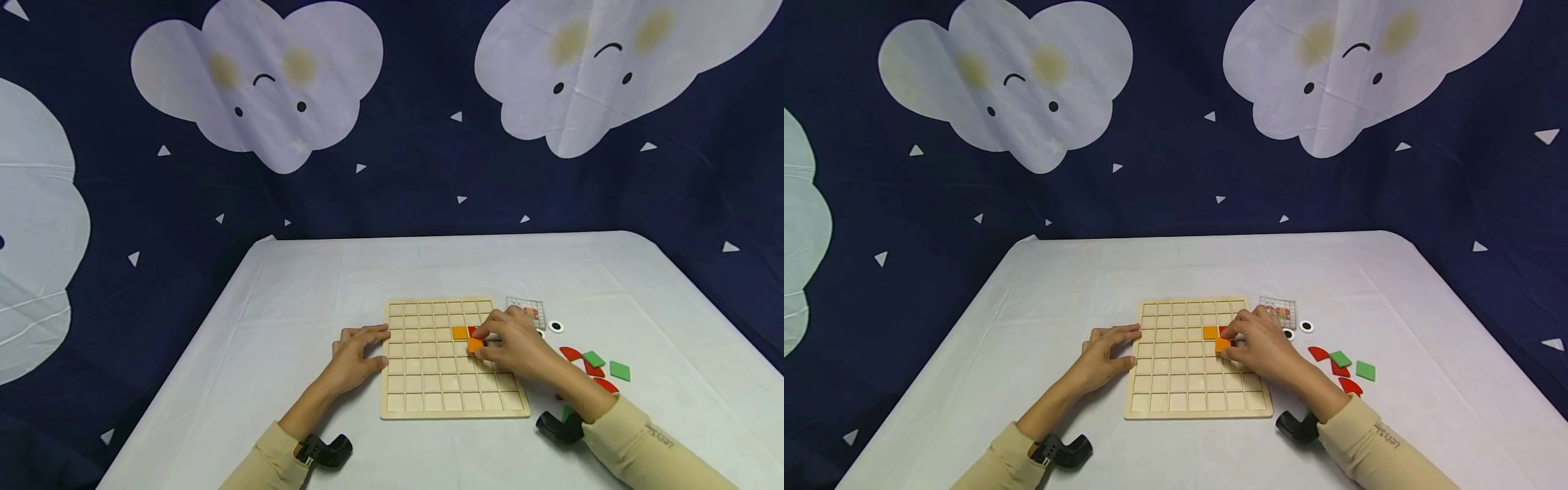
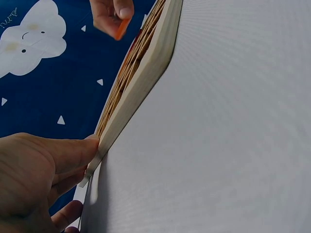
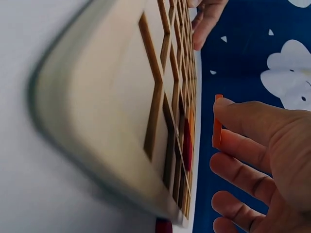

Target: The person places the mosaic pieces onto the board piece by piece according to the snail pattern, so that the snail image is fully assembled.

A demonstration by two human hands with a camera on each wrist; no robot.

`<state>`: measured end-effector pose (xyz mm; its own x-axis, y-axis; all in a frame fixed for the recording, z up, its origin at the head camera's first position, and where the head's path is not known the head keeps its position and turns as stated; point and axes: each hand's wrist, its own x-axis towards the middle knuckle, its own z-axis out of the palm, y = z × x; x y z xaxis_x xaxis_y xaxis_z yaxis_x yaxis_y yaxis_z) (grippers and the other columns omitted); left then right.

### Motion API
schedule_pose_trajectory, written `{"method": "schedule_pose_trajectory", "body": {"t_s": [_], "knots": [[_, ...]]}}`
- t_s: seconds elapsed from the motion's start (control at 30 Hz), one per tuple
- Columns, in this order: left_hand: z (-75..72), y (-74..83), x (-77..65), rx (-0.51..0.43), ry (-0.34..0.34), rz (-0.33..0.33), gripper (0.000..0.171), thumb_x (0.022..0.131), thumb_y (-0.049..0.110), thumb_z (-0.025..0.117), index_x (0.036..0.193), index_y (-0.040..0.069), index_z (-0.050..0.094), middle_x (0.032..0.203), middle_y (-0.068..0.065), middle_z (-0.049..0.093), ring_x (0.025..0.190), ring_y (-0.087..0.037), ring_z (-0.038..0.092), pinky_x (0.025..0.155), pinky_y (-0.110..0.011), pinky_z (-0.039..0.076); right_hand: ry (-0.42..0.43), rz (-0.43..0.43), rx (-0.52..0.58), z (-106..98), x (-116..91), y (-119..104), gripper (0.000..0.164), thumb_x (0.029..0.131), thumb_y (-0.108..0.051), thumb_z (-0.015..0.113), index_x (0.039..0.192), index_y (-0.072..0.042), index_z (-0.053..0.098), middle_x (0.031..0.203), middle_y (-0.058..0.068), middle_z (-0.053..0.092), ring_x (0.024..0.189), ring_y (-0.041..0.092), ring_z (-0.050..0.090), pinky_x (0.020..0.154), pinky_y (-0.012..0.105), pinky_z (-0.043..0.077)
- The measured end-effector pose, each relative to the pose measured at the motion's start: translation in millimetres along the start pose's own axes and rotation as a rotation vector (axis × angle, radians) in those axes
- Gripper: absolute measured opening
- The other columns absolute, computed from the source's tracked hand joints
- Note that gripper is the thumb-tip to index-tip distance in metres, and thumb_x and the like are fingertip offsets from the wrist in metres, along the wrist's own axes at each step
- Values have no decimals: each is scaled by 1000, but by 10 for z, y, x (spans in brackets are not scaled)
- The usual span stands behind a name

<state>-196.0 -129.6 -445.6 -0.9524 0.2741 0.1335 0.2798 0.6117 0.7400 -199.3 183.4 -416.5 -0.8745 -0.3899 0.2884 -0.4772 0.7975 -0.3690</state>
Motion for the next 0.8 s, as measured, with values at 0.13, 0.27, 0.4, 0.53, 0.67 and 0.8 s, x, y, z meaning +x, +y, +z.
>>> {"method": "schedule_pose_trajectory", "body": {"t_s": [0.13,0.27,0.4,0.53,0.67,0.8], "knots": [[2,0,5,-1,1,-2,46,80,15,72,125,12,62,140,6,52,109,-17,37,87,-41,18,-14,2,-16,59,77,-30,21,72,-25,77,92,-18,75,93,-6,64,83,13,42,74,31,28],[4,3,5,-7,0,-3,46,80,14,72,125,12,62,140,6,52,110,-17,37,87,-42,18,-36,9,-24,101,118,-42,21,72,-27,78,91,-19,75,92,-7,64,82,13,42,72,30,27],[5,-1,4,-17,-3,-2,46,80,13,72,125,12,62,140,5,52,110,-17,37,88,-41,18,-43,4,-24,138,134,-45,22,72,-28,79,91,-19,74,91,-7,63,82,13,42,71,29,27],[2,-3,5,-13,-5,1,47,80,13,72,125,11,62,140,4,52,111,-19,37,88,-41,18,-35,0,-25,160,133,-43,22,72,-29,79,91,-19,74,91,-7,63,83,13,42,71,29,27],[0,2,8,-10,-2,1,47,80,13,72,125,11,62,140,4,52,112,-19,37,88,-42,19,-30,-17,-39,169,134,-45,22,71,-30,80,90,-20,73,91,-6,63,84,13,43,72,30,28],[0,11,6,-11,0,-7,47,79,14,73,125,12,62,140,4,52,112,-19,37,88,-42,19,-35,-28,-50,170,135,-47,23,71,-31,80,90,-21,73,90,-7,63,84,13,43,72,30,28]]}}
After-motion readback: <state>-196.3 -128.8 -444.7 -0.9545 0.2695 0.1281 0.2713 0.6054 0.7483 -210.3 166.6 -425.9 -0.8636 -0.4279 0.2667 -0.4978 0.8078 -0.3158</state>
